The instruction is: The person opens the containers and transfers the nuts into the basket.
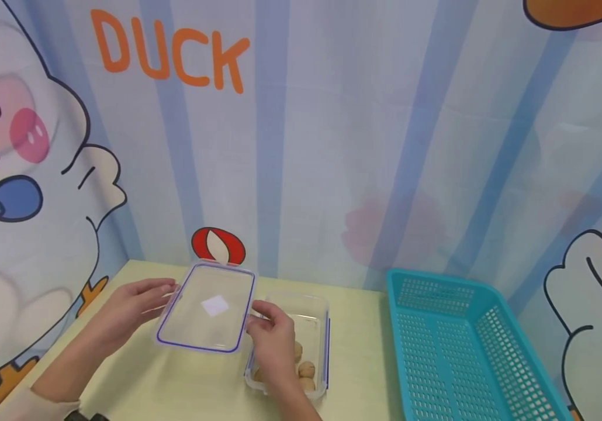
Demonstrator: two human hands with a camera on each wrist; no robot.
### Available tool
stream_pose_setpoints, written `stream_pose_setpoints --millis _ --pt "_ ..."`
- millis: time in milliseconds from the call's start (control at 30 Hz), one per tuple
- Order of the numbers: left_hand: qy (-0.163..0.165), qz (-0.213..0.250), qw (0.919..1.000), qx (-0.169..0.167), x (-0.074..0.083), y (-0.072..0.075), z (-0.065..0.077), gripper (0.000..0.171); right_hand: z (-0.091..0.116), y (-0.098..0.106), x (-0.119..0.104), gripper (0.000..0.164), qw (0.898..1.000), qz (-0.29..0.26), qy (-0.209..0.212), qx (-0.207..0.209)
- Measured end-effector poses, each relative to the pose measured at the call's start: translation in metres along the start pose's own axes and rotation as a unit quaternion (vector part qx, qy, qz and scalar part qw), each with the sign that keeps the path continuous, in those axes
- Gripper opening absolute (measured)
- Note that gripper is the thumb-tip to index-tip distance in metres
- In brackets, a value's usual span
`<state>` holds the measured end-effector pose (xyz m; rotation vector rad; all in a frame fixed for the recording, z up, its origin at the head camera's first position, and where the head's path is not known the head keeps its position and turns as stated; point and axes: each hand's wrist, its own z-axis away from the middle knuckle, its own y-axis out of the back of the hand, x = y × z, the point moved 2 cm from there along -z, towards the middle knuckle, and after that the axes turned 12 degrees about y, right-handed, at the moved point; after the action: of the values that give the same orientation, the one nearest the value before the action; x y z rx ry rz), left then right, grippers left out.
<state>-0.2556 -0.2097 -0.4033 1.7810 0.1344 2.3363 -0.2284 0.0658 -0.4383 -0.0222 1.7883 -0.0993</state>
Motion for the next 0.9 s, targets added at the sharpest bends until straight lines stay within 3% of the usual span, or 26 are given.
stream_pose_setpoints --millis 200,467,667,900 --pt "0.018 -0.055 0.9982 0.012 -0.011 0.02 -0.008 0.054 -0.001 -0.025 0.004 0.031 1.0 -0.014 -0.002 -0.003" --pt "0.026 -0.094 0.9949 0.024 -0.02 0.041 -0.018 0.05 -0.007 -0.055 0.018 0.026 0.999 -0.039 0.007 0.035" --pt "0.034 -0.099 0.9941 0.03 -0.026 0.048 -0.022 0.049 -0.007 -0.07 0.034 0.033 0.998 -0.026 0.007 0.064" --pt "0.054 -0.119 0.9896 0.06 -0.049 0.05 -0.035 0.046 -0.003 -0.081 0.056 0.028 0.996 0.01 0.005 0.085"
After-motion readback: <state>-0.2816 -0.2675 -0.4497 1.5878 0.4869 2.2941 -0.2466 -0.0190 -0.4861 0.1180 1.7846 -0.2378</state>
